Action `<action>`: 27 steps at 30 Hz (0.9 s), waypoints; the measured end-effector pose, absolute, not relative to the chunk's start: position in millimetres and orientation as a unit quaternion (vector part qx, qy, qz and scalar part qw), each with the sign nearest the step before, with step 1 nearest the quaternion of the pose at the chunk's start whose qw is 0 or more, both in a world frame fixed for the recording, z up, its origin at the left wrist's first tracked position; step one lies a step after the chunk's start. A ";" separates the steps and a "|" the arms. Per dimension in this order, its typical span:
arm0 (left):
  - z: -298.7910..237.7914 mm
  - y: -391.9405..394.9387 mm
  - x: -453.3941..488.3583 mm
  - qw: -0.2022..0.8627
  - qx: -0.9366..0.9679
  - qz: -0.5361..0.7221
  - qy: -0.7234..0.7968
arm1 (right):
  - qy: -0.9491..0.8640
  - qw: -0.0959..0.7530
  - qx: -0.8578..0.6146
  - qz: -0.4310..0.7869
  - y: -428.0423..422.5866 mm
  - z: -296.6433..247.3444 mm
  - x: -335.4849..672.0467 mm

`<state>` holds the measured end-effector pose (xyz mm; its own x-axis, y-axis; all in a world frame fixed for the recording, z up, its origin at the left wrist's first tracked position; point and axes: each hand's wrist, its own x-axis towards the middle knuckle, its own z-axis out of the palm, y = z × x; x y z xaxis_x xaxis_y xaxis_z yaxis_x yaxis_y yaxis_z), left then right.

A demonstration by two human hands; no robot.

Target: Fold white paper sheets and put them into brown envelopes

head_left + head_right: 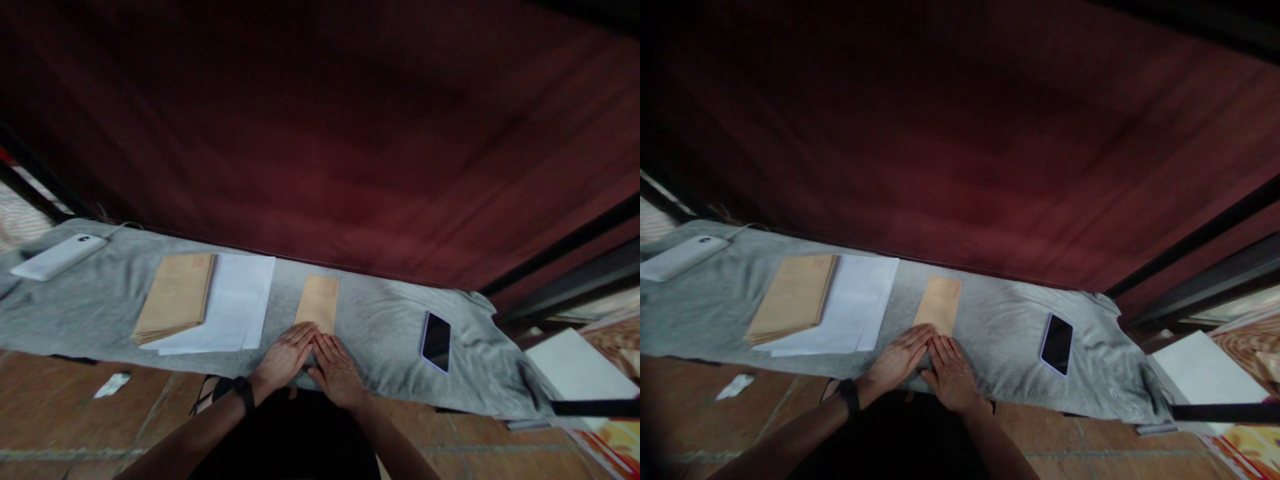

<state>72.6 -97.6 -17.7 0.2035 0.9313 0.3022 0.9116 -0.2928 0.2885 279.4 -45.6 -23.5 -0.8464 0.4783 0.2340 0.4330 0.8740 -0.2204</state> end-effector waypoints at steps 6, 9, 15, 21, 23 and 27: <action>-42.8 -36.2 77.1 -0.007 0.760 0.180 0.624 | -0.953 0.142 -0.250 0.095 -46.0 -26.6 276.8; -47.2 -9.0 76.3 -0.011 0.742 0.171 0.648 | -0.951 0.145 -0.251 0.103 -45.6 -21.5 276.8; -49.3 33.7 70.0 -0.007 0.722 0.175 0.670 | -0.952 0.141 -0.251 0.100 -45.0 -14.2 276.1; -44.7 64.8 70.6 0.026 0.695 0.174 0.697 | -0.949 0.172 -0.243 0.102 -45.4 -15.7 275.1; -38.2 70.3 72.4 0.044 0.687 0.159 0.707 | -0.951 0.173 -0.237 0.094 -44.7 -14.3 274.9; -26.7 68.4 75.1 0.062 0.687 0.136 0.711 | -0.956 0.161 -0.231 0.078 -44.0 -12.4 274.9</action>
<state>75.1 68.4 -26.7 -0.0489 0.9940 0.0982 0.9602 0.0197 0.2786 274.9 -44.0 -12.4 -0.8415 0.4671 0.2715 0.4168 0.8810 -0.2239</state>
